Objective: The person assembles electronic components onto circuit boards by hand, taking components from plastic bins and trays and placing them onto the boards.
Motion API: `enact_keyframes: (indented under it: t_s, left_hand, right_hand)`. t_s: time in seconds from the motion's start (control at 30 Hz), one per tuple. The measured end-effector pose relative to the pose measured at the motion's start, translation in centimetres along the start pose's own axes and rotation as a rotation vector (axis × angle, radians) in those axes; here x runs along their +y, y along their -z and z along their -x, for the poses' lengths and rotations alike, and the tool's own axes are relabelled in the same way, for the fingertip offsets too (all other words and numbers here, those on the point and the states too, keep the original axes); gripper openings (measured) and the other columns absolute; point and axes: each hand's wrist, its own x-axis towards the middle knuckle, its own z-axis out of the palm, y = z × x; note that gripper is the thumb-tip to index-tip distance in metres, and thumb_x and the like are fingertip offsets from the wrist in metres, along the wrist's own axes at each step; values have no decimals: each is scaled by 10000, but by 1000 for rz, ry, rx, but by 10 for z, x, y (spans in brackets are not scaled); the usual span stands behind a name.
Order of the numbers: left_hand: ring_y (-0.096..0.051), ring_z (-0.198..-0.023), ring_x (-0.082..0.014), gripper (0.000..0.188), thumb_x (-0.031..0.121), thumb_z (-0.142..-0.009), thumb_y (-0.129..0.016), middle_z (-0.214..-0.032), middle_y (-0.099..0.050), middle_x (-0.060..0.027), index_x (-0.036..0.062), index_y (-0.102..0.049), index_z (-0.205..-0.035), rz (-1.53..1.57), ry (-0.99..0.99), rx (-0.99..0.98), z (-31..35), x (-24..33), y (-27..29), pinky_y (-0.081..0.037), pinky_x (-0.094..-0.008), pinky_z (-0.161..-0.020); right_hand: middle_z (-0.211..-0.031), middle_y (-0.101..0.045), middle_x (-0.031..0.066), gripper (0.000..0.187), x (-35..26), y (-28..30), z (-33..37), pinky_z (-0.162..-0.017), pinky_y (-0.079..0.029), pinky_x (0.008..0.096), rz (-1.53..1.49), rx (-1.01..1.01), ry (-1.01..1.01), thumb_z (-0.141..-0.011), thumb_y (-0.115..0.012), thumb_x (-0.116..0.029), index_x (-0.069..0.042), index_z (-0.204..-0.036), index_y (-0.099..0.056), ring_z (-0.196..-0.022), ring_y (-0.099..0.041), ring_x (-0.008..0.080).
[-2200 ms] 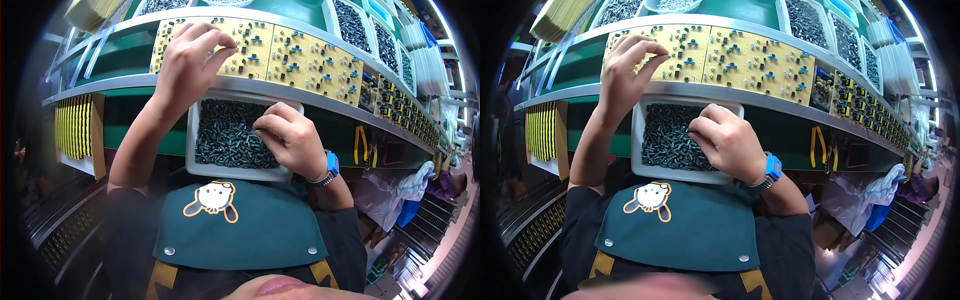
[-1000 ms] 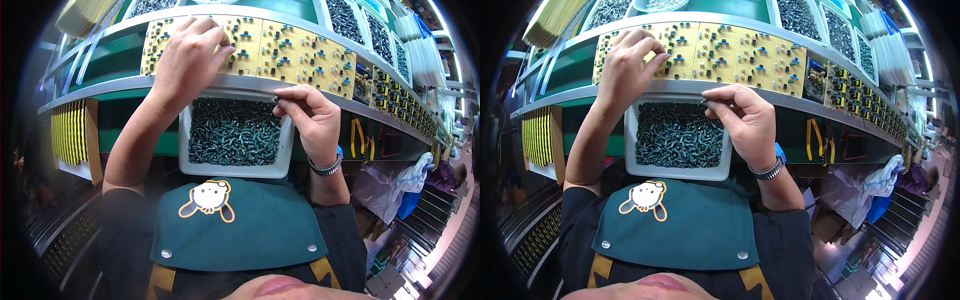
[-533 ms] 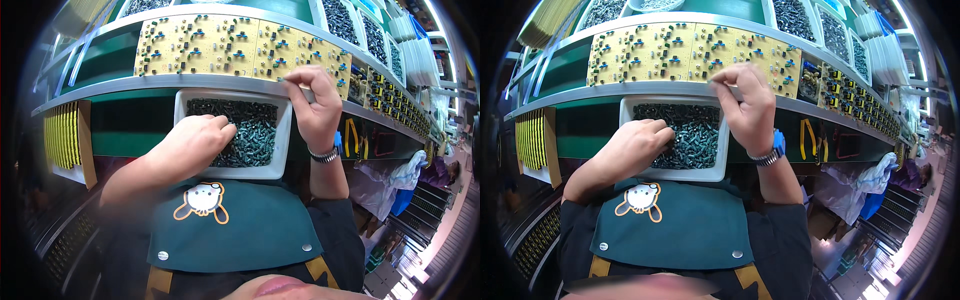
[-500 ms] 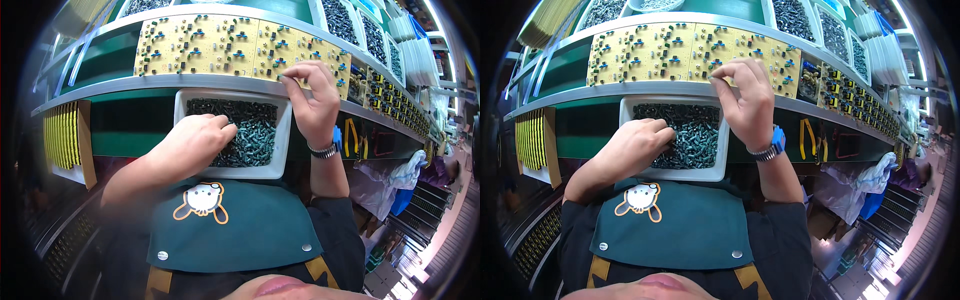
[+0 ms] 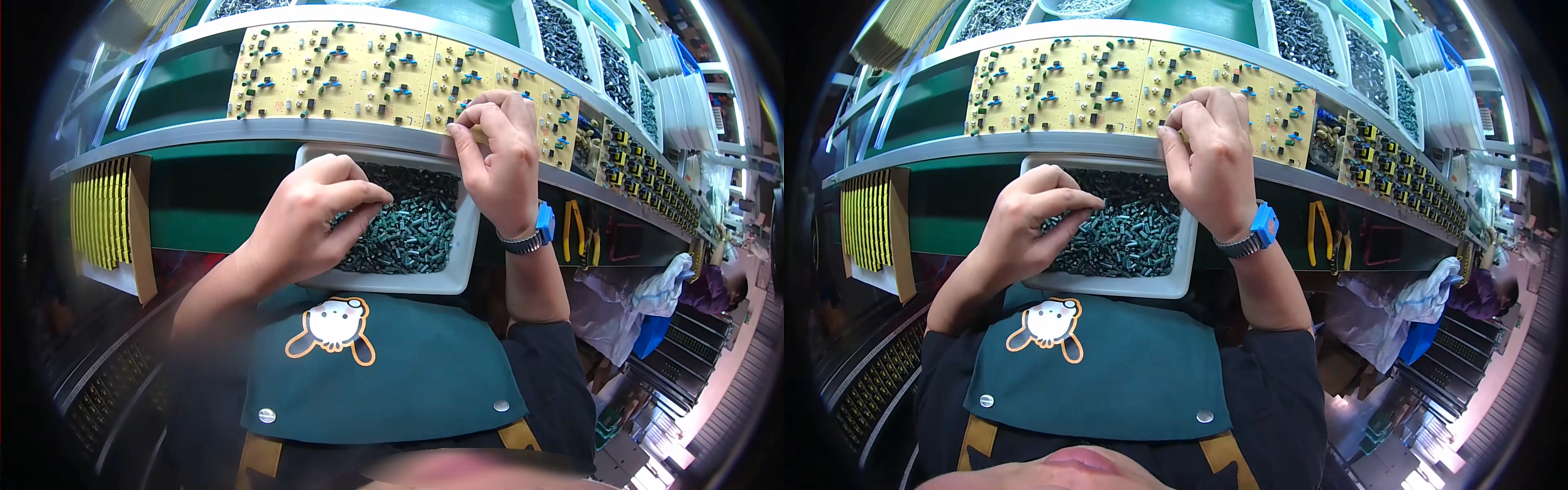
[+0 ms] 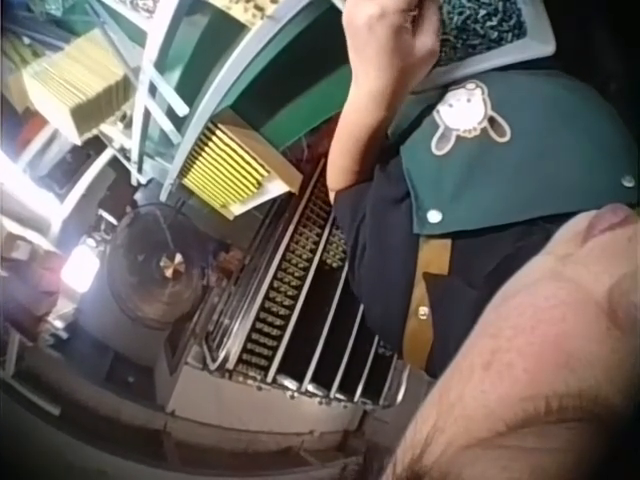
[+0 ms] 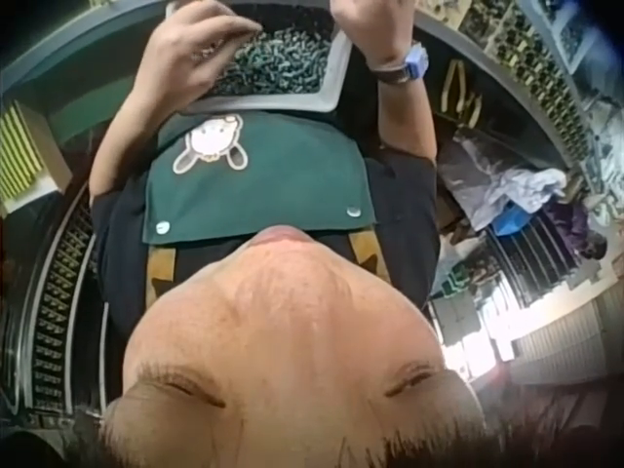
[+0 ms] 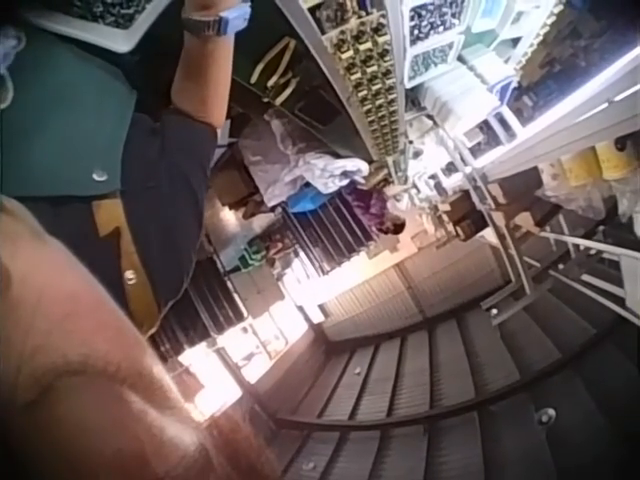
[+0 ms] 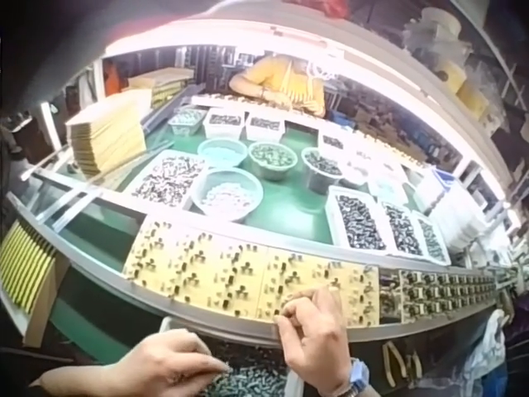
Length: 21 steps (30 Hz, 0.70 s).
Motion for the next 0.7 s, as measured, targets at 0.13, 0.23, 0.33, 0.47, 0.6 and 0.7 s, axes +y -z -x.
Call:
enact_keyframes:
  t_s: [0.13,0.23,0.33,0.47,0.6,0.7]
  left_hand:
    - [-575,-703,-159,161,-48,-895,-696,-865,-642,-57,27,-784,-1008,146,112,46,0,1,3,-481,-283,-647]
    - [-601,-739,-114,158,-57,-917,-689,-895,-681,-45,5,-783,-1029,315,182,134,0,-1,4,-491,-242,-673]
    - [-615,-769,-103,152,-51,-925,-696,-944,-704,-46,-1,-779,-1042,528,251,157,-3,-8,-1,-503,-229,-694]
    - [-634,-809,-91,149,-45,-938,-699,-1006,-731,-52,-6,-773,-1062,804,375,171,-5,-11,4,-518,-211,-727]
    - [-646,-837,-83,157,-45,-954,-688,-1046,-745,-66,-6,-765,-1085,1013,529,137,-5,-10,12,-528,-199,-762]
    - [-633,-886,-121,85,-40,-932,-708,-1036,-717,-69,-13,-741,-1006,752,430,170,-9,-9,8,-527,-233,-799]
  right_hand:
    - [-995,-596,109,69,-3,1,0,-829,-459,365,29,-6,-1,-833,-715,1,-32,-859,-661,-919,-511,269]
    - [-1007,-616,115,69,-6,3,-1,-842,-455,359,46,-48,-30,-832,-728,-5,-29,-867,-674,-936,-528,258]
    - [-1010,-619,113,84,-7,0,1,-848,-457,360,75,-25,-21,-832,-742,-16,-30,-882,-676,-937,-534,259]
    - [-1014,-623,109,120,-12,-1,2,-848,-463,358,99,12,-17,-831,-764,-38,-33,-914,-679,-934,-546,260]
    - [-1008,-632,99,224,-26,13,11,-816,-486,351,-19,-38,-37,-827,-801,-87,-45,-1008,-676,-896,-574,259]
    - [-982,-641,90,266,-37,24,32,-764,-503,340,-128,-361,46,-828,-799,-83,-49,-1061,-675,-834,-589,252]
